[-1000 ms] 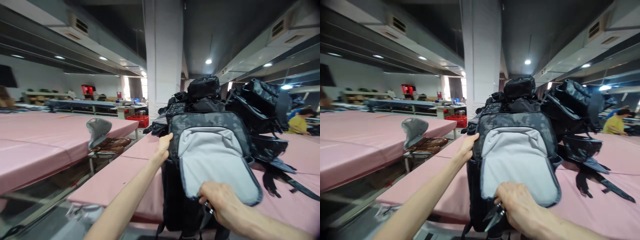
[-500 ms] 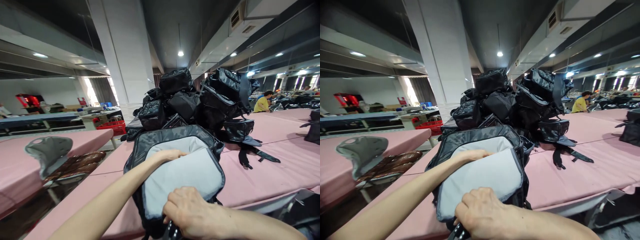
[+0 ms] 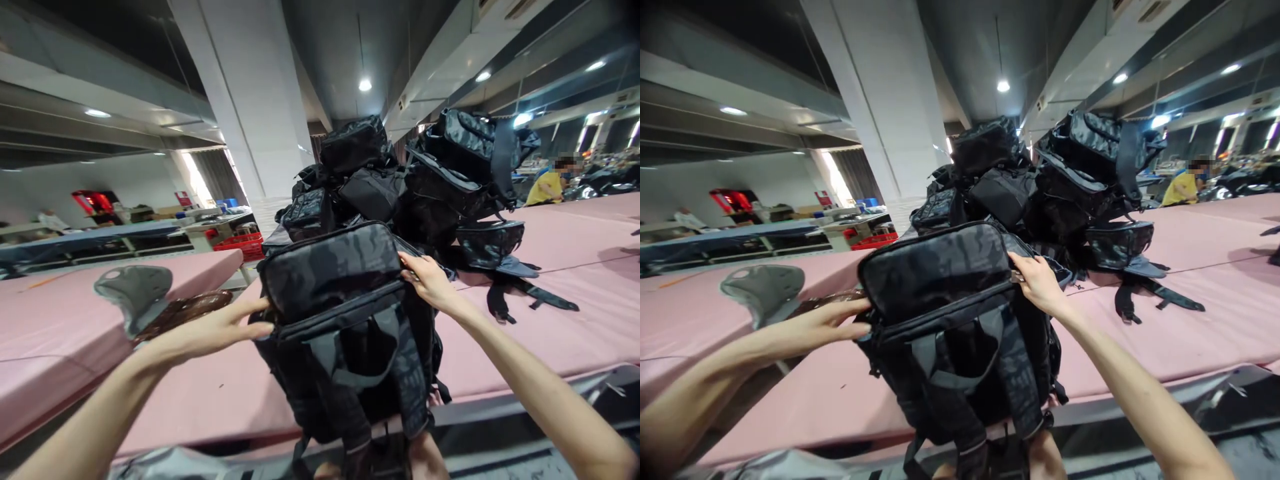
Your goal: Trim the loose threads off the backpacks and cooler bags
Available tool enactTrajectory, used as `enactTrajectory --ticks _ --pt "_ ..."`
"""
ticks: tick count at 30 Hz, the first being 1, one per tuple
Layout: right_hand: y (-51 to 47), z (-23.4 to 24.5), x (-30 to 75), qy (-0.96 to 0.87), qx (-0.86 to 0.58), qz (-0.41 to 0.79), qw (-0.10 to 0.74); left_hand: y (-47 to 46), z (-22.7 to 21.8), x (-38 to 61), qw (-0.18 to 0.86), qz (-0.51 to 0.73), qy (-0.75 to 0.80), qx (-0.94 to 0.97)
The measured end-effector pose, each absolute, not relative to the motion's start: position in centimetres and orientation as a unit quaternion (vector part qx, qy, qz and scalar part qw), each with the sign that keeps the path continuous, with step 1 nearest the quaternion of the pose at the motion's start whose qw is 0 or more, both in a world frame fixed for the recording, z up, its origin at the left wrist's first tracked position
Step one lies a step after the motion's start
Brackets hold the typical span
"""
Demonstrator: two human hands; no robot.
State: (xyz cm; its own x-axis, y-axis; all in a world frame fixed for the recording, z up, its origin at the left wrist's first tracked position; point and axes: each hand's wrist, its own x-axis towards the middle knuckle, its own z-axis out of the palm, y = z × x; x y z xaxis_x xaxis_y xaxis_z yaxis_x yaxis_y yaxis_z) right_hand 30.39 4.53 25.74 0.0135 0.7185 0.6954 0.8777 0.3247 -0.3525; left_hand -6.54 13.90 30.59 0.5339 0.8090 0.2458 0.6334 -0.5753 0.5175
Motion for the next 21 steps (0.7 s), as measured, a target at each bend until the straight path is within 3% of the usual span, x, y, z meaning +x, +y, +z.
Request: enactTrajectory --ticks 2,6,8,12,14,17,19,21 --pt "6.1 25.9 30.0 -0.663 -0.608 -0.074 0.430 13.9 29.1 -5.3 0.168 0.199 0.421 0.869" --pt "7.1 26.4 31.0 -0.606 -0.601 0.083 0.515 14.7 27.0 -1.8 0.044 0.216 0.492 0.842" --pt "6.3 26.5 31.4 -0.577 -0.588 0.108 0.557 15.3 26.7 -1.0 0.018 0.217 0.513 0.830" --pt "2.3 25.4 31.1 -0.527 -0.538 -0.007 0.658 15.2 27.1 -1.3 0.031 0.341 0.501 0.795" --pt "-0.2 23.6 30.7 -0.493 -0.537 -0.067 0.681 13.4 26.9 -1.4 -0.029 0.455 0.466 0.759" --pt "-3.0 19.0 29.9 -0.510 -0.602 0.011 0.615 8.3 25.3 0.3 -0.135 0.531 0.321 0.773" --pt "-4.0 15.5 29.2 -0.520 -0.640 0.069 0.561 4.5 23.3 2.7 -0.137 0.460 0.195 0.855" --pt "-4.7 12.9 28.3 -0.508 -0.679 0.091 0.522 1.7 21.1 5.2 -0.122 0.409 0.178 0.886"
